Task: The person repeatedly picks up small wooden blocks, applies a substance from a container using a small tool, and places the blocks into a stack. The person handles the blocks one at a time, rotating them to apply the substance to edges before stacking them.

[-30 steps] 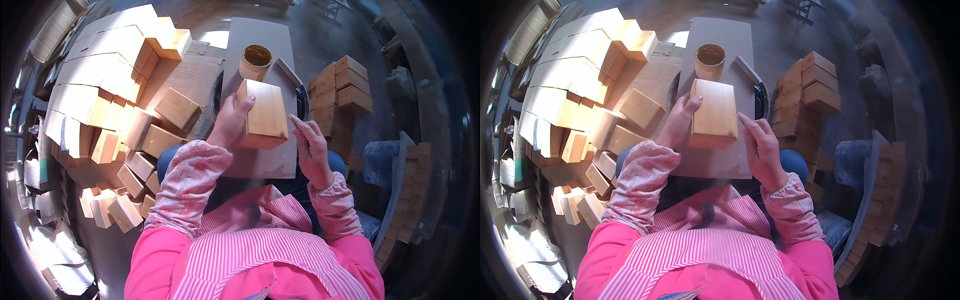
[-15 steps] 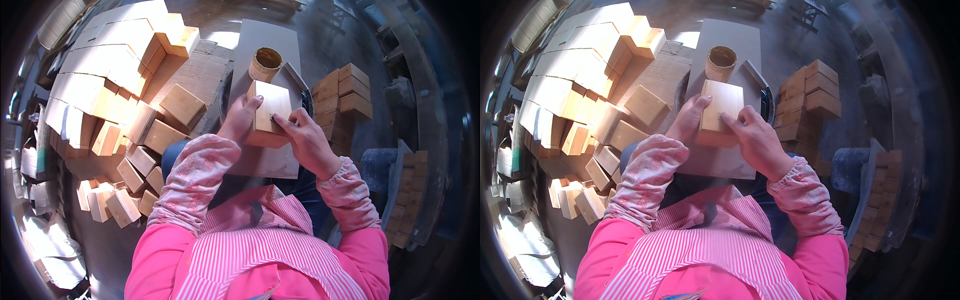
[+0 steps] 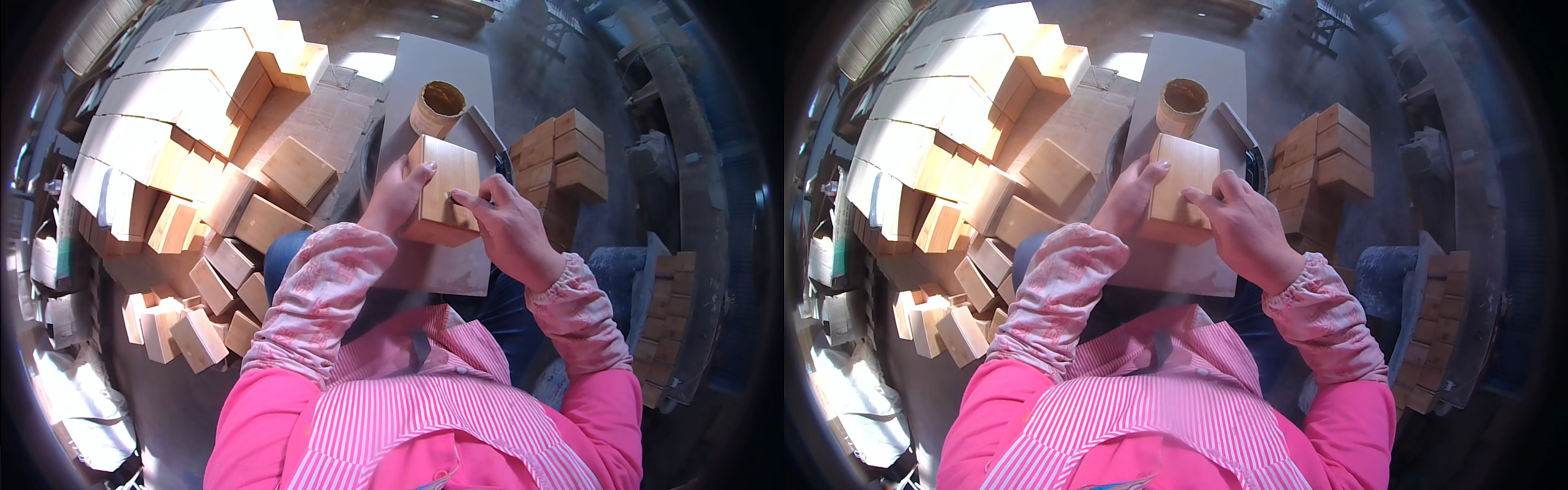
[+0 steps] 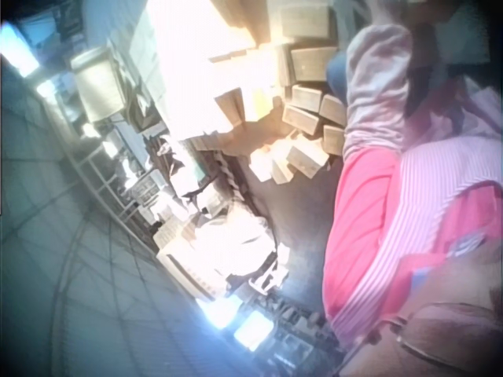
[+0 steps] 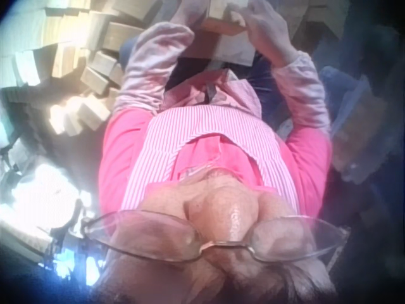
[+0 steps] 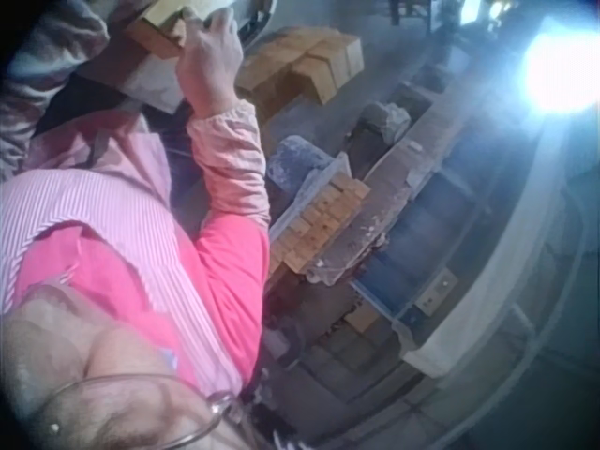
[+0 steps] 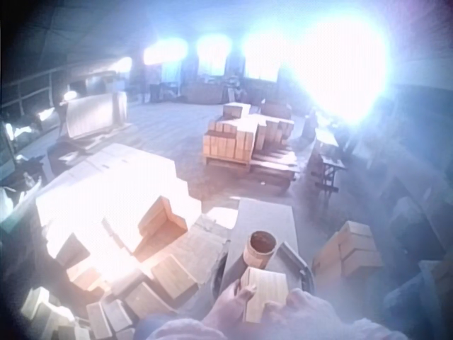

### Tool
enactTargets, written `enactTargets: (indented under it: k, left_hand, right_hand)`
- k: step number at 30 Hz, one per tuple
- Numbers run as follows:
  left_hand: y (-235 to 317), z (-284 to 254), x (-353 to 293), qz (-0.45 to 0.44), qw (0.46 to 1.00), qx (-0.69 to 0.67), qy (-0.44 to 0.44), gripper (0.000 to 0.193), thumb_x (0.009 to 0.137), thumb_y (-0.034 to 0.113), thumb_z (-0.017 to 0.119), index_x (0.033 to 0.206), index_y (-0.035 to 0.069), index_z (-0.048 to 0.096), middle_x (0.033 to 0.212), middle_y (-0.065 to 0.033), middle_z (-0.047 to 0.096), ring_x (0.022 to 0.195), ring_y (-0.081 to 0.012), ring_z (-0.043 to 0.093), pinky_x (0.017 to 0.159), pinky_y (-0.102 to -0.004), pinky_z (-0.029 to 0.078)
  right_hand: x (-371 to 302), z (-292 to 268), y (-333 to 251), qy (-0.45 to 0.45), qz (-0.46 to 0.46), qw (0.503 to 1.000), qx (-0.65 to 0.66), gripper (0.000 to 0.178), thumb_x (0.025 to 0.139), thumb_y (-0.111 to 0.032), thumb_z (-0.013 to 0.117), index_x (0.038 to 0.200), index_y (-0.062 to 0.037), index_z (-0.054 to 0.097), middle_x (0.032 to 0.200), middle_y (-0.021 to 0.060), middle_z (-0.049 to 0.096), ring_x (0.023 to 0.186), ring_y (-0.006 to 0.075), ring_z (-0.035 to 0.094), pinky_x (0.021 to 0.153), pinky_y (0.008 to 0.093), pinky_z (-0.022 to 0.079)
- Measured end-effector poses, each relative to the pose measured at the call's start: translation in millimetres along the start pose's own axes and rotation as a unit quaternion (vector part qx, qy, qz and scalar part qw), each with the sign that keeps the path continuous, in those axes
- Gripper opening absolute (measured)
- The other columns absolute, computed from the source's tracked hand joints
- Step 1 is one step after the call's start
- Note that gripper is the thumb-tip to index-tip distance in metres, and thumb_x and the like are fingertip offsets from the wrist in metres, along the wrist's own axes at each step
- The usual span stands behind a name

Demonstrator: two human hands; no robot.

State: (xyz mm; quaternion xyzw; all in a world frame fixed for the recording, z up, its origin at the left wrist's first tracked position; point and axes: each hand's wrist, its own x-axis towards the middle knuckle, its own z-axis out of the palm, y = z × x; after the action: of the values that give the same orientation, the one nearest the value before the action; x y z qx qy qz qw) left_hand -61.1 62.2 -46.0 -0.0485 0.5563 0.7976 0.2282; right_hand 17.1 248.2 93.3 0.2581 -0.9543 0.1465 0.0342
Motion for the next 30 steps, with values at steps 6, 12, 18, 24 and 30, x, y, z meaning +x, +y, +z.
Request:
enactTargets:
  k: [6,12,18,24,30]
  left_hand:
    - [3,2,-4,0.025,1.0,0.001,-0.012,0.069,0.097,0.033,0.066,0.143,-0.013,0.043,0.129,-0.0203,0.062,0.113,-0.0211,0.064,0.098,-0.0322,0.05]
    - [18,5,-13,0.001,1.0,-0.02,-0.014,0.054,0.099,0.032,0.063,0.133,-0.008,0.052,0.12,-0.0161,0.065,0.105,-0.0179,0.065,0.091,-0.0313,0.052]
    - [14,7,-11,-0.008,0.998,-0.06,-0.008,0.049,0.1,0.03,0.062,0.132,-0.006,0.053,0.116,-0.0142,0.066,0.102,-0.0172,0.065,0.089,-0.0306,0.052]
    - [13,6,-11,0.001,0.997,-0.063,-0.037,0.046,0.101,0.028,0.061,0.132,-0.005,0.054,0.116,-0.0143,0.066,0.101,-0.0177,0.065,0.089,-0.0311,0.053]
    - [16,6,-13,0.003,0.999,-0.005,-0.037,0.046,0.102,0.028,0.058,0.134,-0.004,0.054,0.119,-0.0146,0.065,0.103,-0.0181,0.065,0.092,-0.0329,0.053]
  right_hand:
    - [0,-1,-2,-0.01,-0.022,0.999,-0.027,0.045,0.086,0.005,0.066,0.127,-0.012,0.07,0.099,0.0125,0.054,0.087,0.0315,0.063,0.071,0.0404,0.053]
    - [10,4,1,0.011,0.027,0.999,0.033,0.042,0.087,0.003,0.066,0.126,-0.0121,0.07,0.099,0.0129,0.053,0.086,0.0316,0.063,0.072,0.0401,0.053]
    - [23,16,2,0.0,0.02,0.999,0.049,0.042,0.087,0.002,0.067,0.126,-0.0135,0.07,0.099,0.0123,0.054,0.085,0.0309,0.064,0.072,0.0395,0.055]
    - [20,15,1,0.014,0.012,1.0,-0.006,0.044,0.085,0.0,0.069,0.126,-0.015,0.071,0.099,0.0114,0.053,0.083,0.0297,0.064,0.071,0.0387,0.055]
    - [16,17,0,0.016,-0.009,0.999,-0.041,0.042,0.087,-0.001,0.068,0.127,-0.0139,0.07,0.099,0.011,0.053,0.085,0.0303,0.064,0.072,0.0394,0.055]
